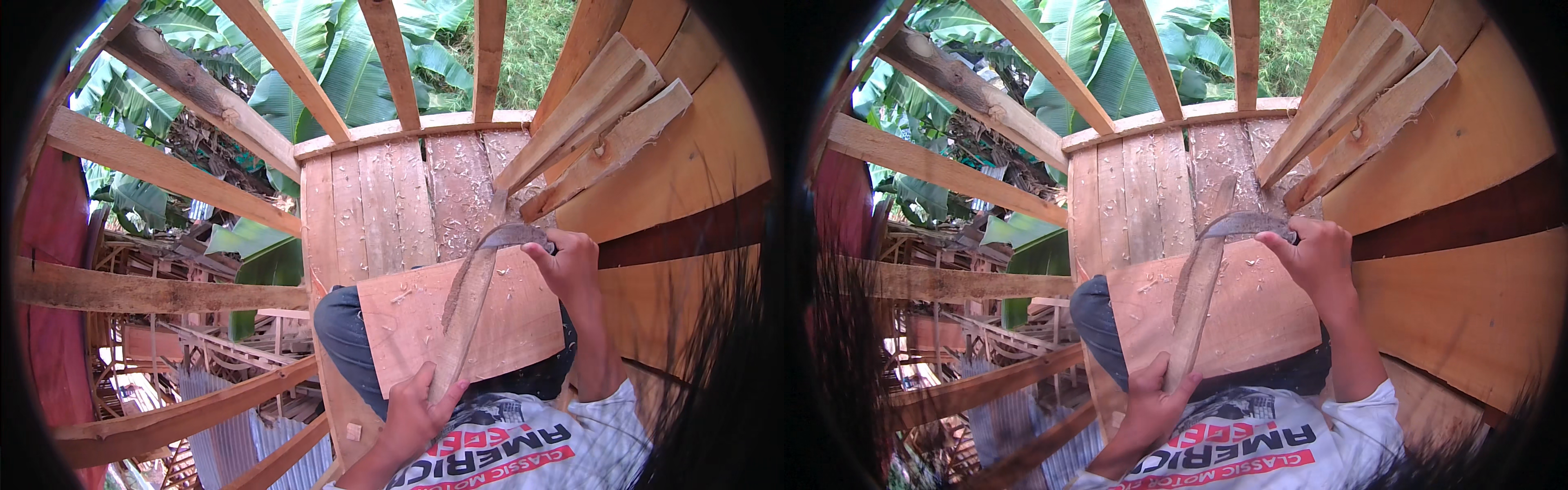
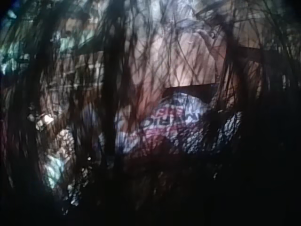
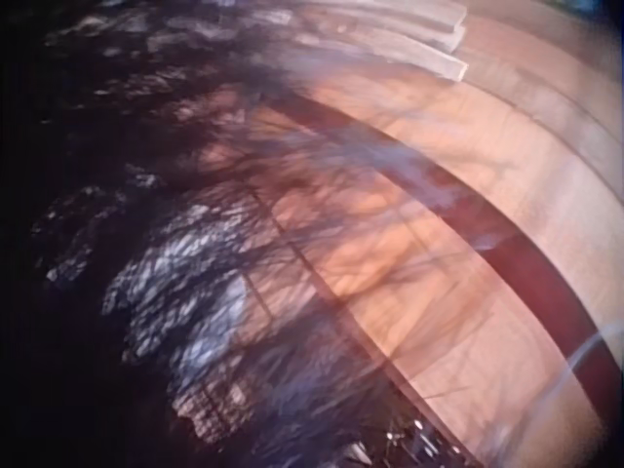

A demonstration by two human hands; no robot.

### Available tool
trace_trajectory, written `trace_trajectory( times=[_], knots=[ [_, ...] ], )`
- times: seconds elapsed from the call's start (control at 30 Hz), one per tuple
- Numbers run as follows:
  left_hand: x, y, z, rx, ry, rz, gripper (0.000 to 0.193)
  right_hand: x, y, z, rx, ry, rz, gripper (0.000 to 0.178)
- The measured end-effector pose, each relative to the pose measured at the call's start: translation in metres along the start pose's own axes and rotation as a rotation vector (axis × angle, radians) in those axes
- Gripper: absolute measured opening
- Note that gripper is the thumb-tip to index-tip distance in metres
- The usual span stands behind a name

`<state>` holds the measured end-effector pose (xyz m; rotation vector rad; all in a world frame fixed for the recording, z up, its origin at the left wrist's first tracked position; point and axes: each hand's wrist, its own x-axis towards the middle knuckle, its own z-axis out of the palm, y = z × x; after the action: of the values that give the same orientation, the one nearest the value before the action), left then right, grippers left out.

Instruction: The person sits cross-legged on a wooden platform and uses a curved knife to shave and shape a long piece of wood. They hold the wood with their left hand and repeatedly scrape the surface with the knife in their right hand, creating wood shavings.

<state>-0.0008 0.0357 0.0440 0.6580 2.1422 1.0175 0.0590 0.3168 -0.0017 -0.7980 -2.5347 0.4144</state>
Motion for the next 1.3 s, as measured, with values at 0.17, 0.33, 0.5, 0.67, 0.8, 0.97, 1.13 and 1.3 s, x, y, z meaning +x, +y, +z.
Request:
trace_trajectory(
  times=[0.17,0.33,0.5,0.67,0.8,0.97,1.13,1.3],
  knots=[
    [-0.004,-0.01,-0.001,-0.027,0.016,0.023,0.034,0.013,0.016,-0.036,0.238,-0.028,0.344,0.061],
    [0.01,0.001,-0.005,0.003,0.108,0.043,0.034,-0.042,-0.038,-0.007,0.274,-0.25,-0.114,0.052],
    [0.004,0.0,-0.002,0.049,0.099,-0.041,0.035,-0.023,-0.017,0.009,0.145,-0.075,-0.181,0.055],
    [-0.012,-0.003,0.012,0.067,-0.03,0.182,0.032,0.009,0.036,-0.005,0.303,0.039,0.377,0.061],
    [0.014,-0.028,-0.015,-0.325,0.282,0.037,0.028,-0.006,0.016,0.0,0.399,-0.132,0.297,0.059],
    [0.038,-0.016,-0.037,-0.51,0.065,-0.072,0.026,-0.042,-0.005,0.022,0.743,-0.29,0.345,0.06],
    [0.063,0.008,-0.027,-0.615,-0.097,-0.037,0.028,-0.076,-0.031,0.033,0.999,-0.446,0.335,0.052],
    [0.061,0.023,-0.008,-0.096,0.051,0.201,0.041,-0.042,-0.038,0.0,0.554,-0.287,0.048,0.046]
  ],
)
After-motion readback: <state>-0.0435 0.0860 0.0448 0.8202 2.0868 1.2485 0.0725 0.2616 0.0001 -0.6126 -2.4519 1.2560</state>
